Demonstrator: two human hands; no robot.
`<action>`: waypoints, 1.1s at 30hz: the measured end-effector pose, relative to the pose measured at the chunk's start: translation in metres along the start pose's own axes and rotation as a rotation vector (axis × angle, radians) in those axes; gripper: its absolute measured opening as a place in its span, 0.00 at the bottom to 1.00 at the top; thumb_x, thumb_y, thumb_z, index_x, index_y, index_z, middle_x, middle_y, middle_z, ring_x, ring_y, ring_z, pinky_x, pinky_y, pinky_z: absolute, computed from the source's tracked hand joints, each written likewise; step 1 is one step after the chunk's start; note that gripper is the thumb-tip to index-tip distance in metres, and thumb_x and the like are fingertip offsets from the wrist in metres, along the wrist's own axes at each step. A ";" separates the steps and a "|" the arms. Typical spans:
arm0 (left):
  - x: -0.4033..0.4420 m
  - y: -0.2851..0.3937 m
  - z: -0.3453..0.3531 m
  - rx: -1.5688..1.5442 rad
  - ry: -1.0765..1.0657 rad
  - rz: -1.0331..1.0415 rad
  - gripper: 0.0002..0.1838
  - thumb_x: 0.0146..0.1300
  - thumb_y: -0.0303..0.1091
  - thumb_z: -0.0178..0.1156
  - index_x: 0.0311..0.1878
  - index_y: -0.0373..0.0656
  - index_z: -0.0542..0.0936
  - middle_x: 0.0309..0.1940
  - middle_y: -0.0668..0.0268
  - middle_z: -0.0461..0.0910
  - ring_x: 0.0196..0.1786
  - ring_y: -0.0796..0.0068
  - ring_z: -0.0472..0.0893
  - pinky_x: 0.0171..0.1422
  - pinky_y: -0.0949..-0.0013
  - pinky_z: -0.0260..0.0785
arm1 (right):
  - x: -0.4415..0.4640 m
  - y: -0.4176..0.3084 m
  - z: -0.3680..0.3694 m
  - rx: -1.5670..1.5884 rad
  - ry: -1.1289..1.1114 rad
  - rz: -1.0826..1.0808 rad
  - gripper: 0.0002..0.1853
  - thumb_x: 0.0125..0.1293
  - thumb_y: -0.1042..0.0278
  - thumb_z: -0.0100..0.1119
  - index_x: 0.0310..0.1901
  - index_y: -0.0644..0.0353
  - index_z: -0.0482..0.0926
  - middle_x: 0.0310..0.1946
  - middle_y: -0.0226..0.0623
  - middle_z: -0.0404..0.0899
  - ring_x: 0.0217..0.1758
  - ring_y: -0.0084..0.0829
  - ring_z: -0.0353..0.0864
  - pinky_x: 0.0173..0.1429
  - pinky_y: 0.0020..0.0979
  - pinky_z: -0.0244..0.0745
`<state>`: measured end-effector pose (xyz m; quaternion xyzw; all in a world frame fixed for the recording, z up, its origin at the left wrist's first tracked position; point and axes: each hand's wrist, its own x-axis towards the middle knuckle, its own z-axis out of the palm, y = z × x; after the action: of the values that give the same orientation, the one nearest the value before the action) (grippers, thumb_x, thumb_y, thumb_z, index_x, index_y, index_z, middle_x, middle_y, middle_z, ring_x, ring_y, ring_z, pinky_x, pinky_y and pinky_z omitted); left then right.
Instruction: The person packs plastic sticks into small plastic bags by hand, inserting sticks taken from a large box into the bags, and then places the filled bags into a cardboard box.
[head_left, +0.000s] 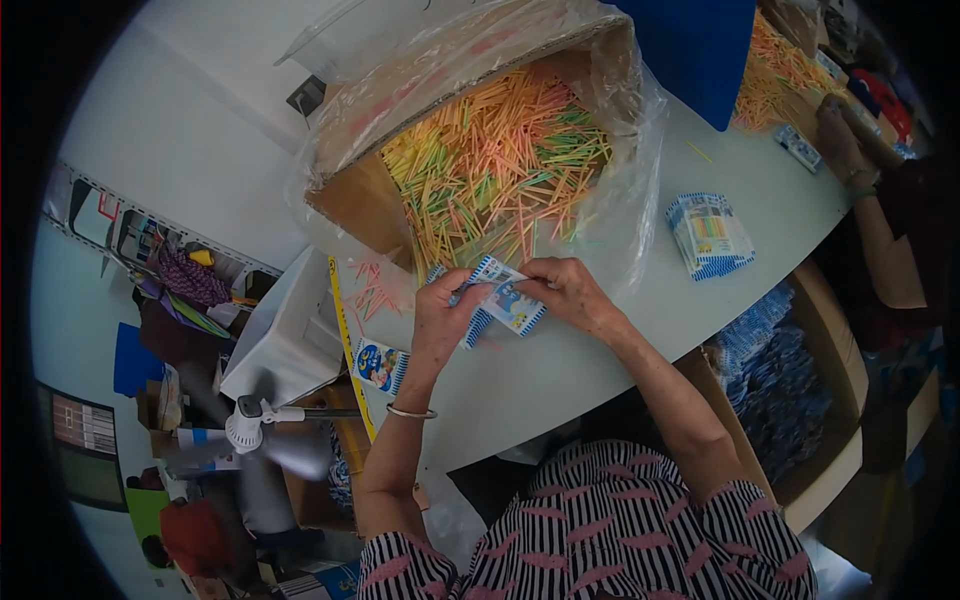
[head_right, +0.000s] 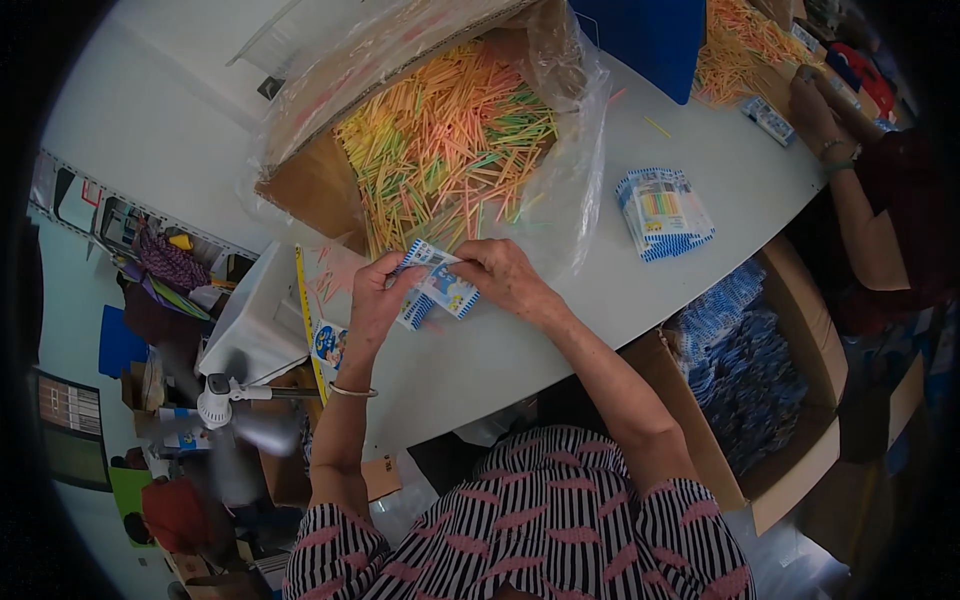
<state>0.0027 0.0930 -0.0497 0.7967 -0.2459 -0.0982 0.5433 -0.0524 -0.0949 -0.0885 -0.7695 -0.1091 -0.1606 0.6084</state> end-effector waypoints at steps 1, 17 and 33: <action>0.002 -0.001 0.005 0.066 0.008 0.021 0.06 0.57 0.27 0.61 0.37 0.36 0.79 0.25 0.69 0.76 0.28 0.84 0.71 0.32 0.78 0.65 | -0.004 0.000 -0.002 -0.008 0.002 0.029 0.05 0.56 0.74 0.59 0.31 0.67 0.76 0.21 0.46 0.75 0.24 0.38 0.75 0.29 0.35 0.67; 0.145 0.013 0.063 0.917 0.063 0.725 0.18 0.54 0.39 0.61 0.42 0.36 0.76 0.47 0.55 0.75 0.53 0.56 0.70 0.54 0.53 0.60 | -0.029 0.006 -0.039 -0.203 0.134 0.181 0.06 0.60 0.71 0.55 0.33 0.66 0.74 0.27 0.50 0.76 0.30 0.50 0.75 0.35 0.40 0.68; 0.254 -0.011 0.134 1.594 -0.125 0.577 0.17 0.58 0.30 0.48 0.48 0.33 0.74 0.45 0.56 0.71 0.51 0.63 0.66 0.56 0.58 0.53 | -0.030 0.011 -0.039 -0.180 0.135 0.128 0.06 0.59 0.72 0.56 0.32 0.67 0.73 0.27 0.53 0.74 0.32 0.54 0.73 0.35 0.43 0.67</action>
<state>0.1673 -0.1403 -0.0836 0.8406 -0.4646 0.2028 -0.1910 -0.0805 -0.1345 -0.1021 -0.8140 -0.0038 -0.1819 0.5517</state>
